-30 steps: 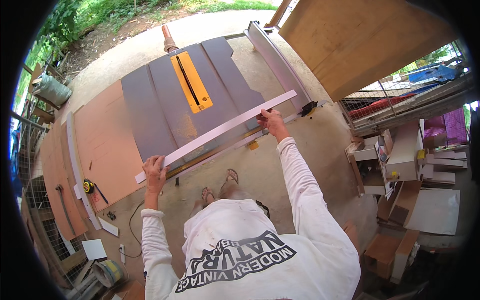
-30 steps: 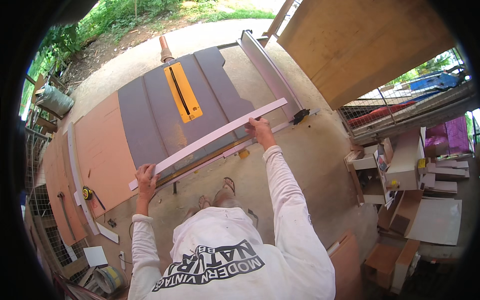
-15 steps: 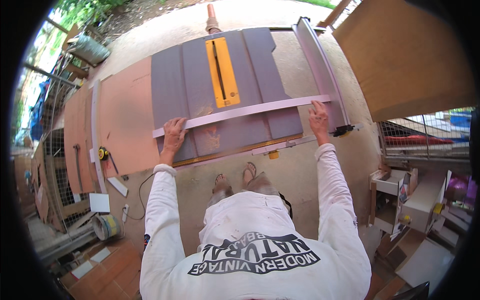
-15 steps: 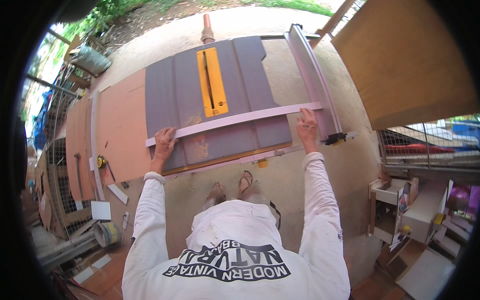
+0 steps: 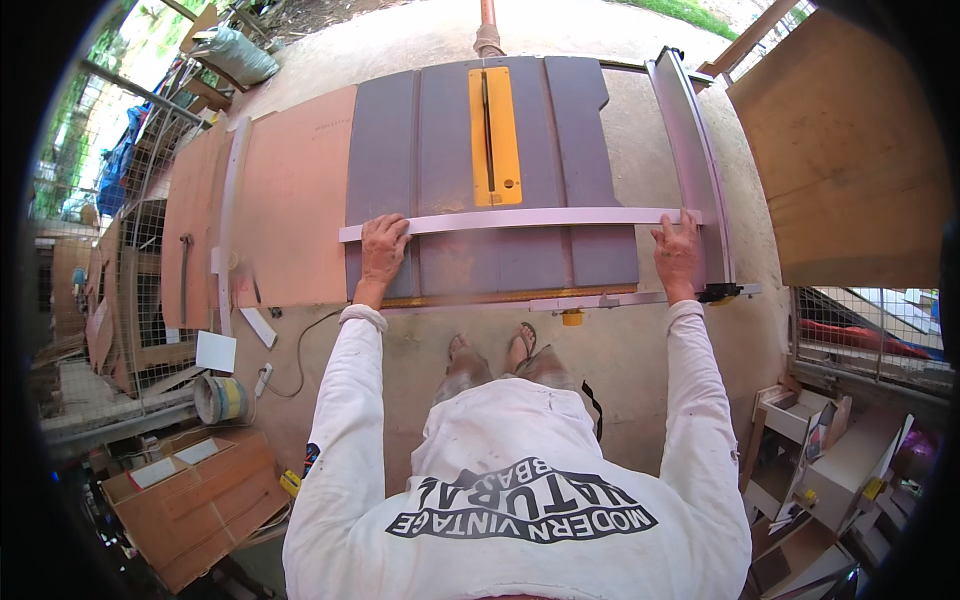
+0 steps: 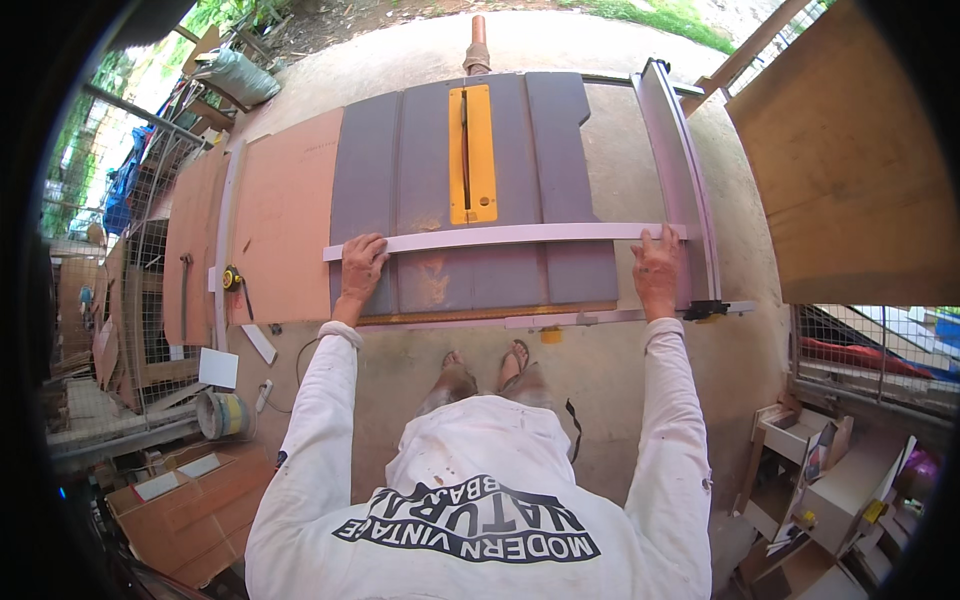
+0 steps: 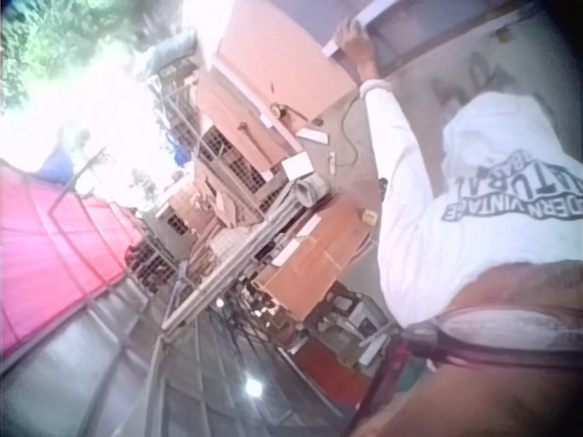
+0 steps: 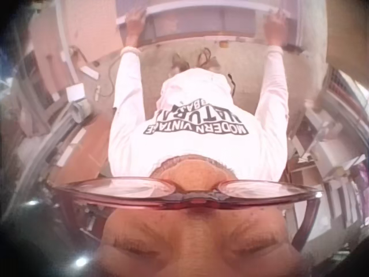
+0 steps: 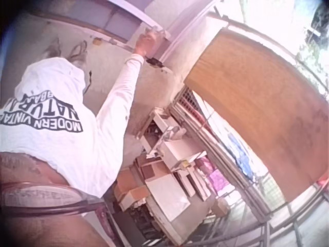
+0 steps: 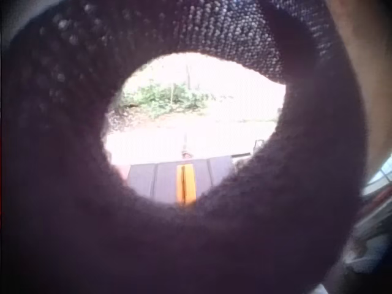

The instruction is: The person measures a table saw surface with a tape measure and marks it with a pencil. They then position a thin wooden strip on the saw and appear to prepare for cutting.

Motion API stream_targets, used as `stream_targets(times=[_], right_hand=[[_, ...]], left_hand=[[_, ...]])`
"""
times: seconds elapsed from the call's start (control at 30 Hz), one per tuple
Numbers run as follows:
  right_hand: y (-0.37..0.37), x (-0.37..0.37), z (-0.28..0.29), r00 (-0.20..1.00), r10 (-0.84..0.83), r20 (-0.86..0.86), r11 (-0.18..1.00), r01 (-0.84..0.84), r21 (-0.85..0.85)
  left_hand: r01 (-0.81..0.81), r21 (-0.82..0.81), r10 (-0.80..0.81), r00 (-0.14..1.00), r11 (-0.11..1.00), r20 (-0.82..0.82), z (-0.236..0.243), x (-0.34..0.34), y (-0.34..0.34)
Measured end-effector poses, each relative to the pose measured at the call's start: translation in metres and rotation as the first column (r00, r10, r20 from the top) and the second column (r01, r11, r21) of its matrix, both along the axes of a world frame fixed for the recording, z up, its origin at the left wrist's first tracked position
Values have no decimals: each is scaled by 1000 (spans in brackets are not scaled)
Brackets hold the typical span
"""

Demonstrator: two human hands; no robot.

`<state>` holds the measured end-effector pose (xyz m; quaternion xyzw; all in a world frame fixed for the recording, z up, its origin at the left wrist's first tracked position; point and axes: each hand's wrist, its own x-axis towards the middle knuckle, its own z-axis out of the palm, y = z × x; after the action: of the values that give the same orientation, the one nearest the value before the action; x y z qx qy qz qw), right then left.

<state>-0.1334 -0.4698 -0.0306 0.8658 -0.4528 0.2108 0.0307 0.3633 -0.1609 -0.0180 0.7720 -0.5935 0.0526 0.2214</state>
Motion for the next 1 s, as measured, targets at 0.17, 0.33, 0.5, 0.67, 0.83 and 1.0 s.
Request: stream_targets(times=[0.17, 0.33, 0.5, 0.67, 0.83, 1.0], right_hand=[[-4, 15, -8, 989, 62, 136, 997, -55, -58], [-15, 19, -8, 982, 31, 184, 999, -23, -46], [-21, 26, -17, 978, 33, 207, 998, -20, -66], [-27, 23, -10, 978, 92, 188, 995, -86, -41], [-33, 20, -1, 980, 121, 159, 992, -114, -54], [-21, 35, 6, 996, 59, 67, 997, -63, 52]], left_hand=[[-1, 28, 2, 1000, 1000, -7, -9, 9, 2], [-29, 49, 29, 1000, 998, -9, -7, 9, -9], [-30, 32, 30, 999, 999, -15, -6, 19, -14], [-15, -3, 15, 1000, 1000, 0, -7, 15, -7], [-40, 10, 40, 999, 999, -10, -5, 4, -10], [-53, 47, 48, 994, 997, 94, 4, -13, -11]])
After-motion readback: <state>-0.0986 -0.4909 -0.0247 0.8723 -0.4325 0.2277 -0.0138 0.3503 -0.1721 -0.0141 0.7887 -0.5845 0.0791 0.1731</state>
